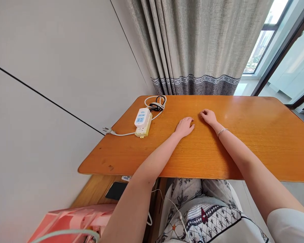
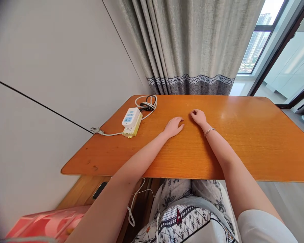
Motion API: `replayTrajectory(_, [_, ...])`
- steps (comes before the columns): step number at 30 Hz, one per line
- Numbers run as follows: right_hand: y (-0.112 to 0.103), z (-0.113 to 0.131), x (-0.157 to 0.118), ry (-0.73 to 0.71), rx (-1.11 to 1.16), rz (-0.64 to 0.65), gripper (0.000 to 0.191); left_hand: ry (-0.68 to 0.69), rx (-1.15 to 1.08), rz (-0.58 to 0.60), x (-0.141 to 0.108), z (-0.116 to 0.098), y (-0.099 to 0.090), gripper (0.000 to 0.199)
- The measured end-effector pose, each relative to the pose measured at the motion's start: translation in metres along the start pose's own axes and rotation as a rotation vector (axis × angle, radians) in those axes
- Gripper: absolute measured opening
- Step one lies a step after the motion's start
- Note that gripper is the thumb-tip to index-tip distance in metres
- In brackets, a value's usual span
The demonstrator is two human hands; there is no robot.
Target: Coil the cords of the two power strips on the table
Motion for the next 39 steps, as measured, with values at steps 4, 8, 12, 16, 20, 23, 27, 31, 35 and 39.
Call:
replayTrajectory(4, [0.0, 0.002, 0.001, -0.003, -0.027, 0.011, 0.018, 0.006, -0.008, -0.002, 0.0, 0.001, 0.0, 0.038])
replayTrajectory(8, [0.002, 0.004, 0.001, -0.001, -0.036, 0.024, 0.017, 0.008, -0.015, 0.003, -0.001, 0.003, -0.001, 0.036])
replayTrajectory(12, [0.002, 0.006, 0.0, -0.001, -0.036, 0.043, 0.016, 0.016, -0.017, 0.016, 0.0, 0.006, -0.001, 0.037])
replayTrajectory(16, [0.002, 0.009, -0.001, -0.011, -0.028, 0.071, 0.016, 0.031, -0.02, 0.032, -0.001, 0.008, -0.001, 0.039])
replayTrajectory(20, [0.003, 0.01, 0.0, -0.025, -0.022, 0.097, 0.014, 0.043, -0.021, 0.043, -0.002, 0.011, -0.001, 0.04])
replayTrajectory(23, [0.003, 0.01, 0.0, -0.03, -0.015, 0.097, 0.015, 0.051, -0.019, 0.049, -0.002, 0.013, -0.001, 0.04])
replayTrajectory(27, [0.002, 0.01, -0.001, -0.034, -0.004, 0.094, 0.014, 0.052, -0.052, 0.048, -0.002, 0.015, 0.0, 0.04])
replayTrajectory(31, [0.003, 0.008, 0.0, -0.032, 0.007, 0.085, 0.015, 0.063, -0.053, 0.047, -0.001, 0.016, 0.0, 0.041])
replayTrajectory(35, [0.004, 0.005, 0.0, -0.027, 0.026, 0.07, 0.016, 0.069, -0.046, 0.052, -0.001, 0.017, 0.0, 0.042])
replayTrajectory(39, [0.006, 0.002, -0.001, -0.019, 0.045, 0.051, 0.016, 0.07, -0.032, 0.052, -0.001, 0.019, 0.002, 0.042])
Point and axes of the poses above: each hand's wrist, its own x-axis towards the middle knuckle, its own y-axis out of the palm, z = x × y, the point moved 3 cm from there along x, towards the middle knuckle, and after that the axes turned 1 degree about -y, right-handed, at the moved point
